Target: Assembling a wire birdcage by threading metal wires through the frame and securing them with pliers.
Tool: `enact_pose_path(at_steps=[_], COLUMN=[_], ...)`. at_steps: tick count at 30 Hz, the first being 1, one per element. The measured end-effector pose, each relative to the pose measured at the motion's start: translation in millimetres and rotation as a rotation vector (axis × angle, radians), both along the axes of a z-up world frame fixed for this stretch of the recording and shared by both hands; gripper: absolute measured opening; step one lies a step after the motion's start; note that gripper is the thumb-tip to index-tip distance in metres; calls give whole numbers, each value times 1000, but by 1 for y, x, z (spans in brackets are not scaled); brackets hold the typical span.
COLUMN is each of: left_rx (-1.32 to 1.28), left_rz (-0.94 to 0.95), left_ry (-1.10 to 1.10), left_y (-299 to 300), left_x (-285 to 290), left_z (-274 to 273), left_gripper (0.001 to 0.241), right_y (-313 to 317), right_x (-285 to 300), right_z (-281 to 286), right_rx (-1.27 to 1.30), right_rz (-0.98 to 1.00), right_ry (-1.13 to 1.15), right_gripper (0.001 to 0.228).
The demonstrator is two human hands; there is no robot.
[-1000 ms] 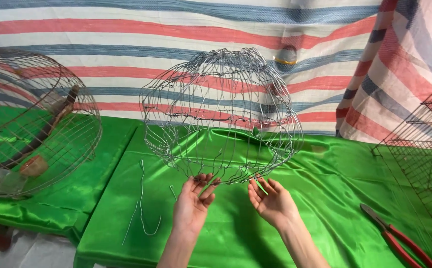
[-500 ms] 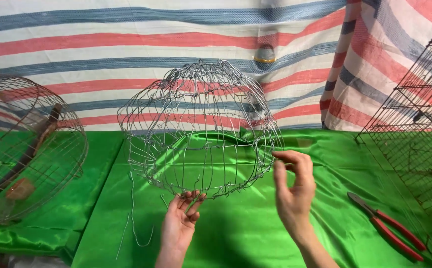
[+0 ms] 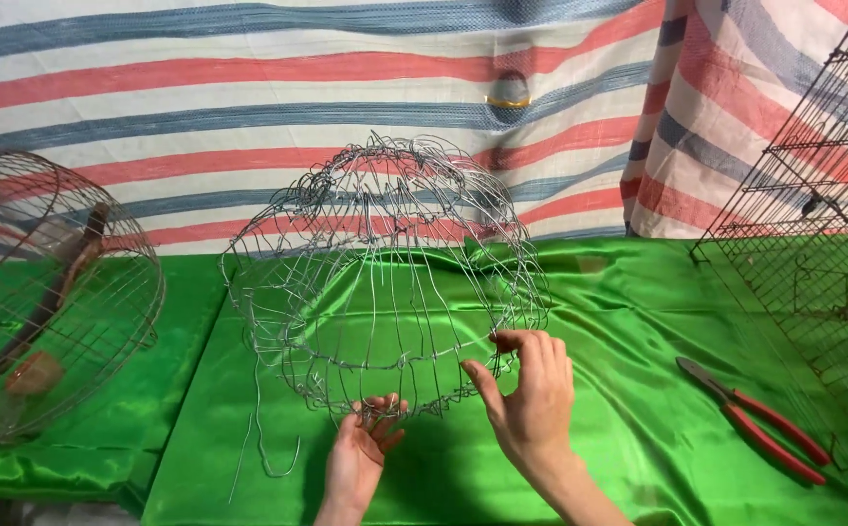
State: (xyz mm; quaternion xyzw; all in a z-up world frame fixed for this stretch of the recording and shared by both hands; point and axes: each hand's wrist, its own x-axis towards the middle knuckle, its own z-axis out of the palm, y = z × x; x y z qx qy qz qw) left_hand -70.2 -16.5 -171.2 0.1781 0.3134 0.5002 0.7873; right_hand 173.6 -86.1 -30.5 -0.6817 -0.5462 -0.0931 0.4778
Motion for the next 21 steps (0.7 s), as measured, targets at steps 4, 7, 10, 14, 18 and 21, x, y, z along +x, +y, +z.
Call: enact_pose_path(at_steps=[4,7,10,14,18,21], left_rx=[-6,-37,-9,-7,8,19], left_rz=[10,25,15,15,-13,-2], left_ry=[3,-13,-36,-28,-6,8], left_y=[-2,-3,-2,-3,-3,-4], left_x=[-2,-3,-5,-6,-5,-3], left_z=[-2,-3,-7,-5,-3,2], left_gripper=[39,44,45,48,45,42], right_y=[-10,-12,-10,-9,-10,-10], right_x=[-8,-11,-13,-15,-19,-20], right_z=[4,1,0,-2,-3,-4], right_rx=[-60,-65,-60,-55,-6,-6], right_rz=[22,-6,2,30,74,88], right_ry=[76,18,47,25,9,8], right_gripper=[49,59,53,48,37,34])
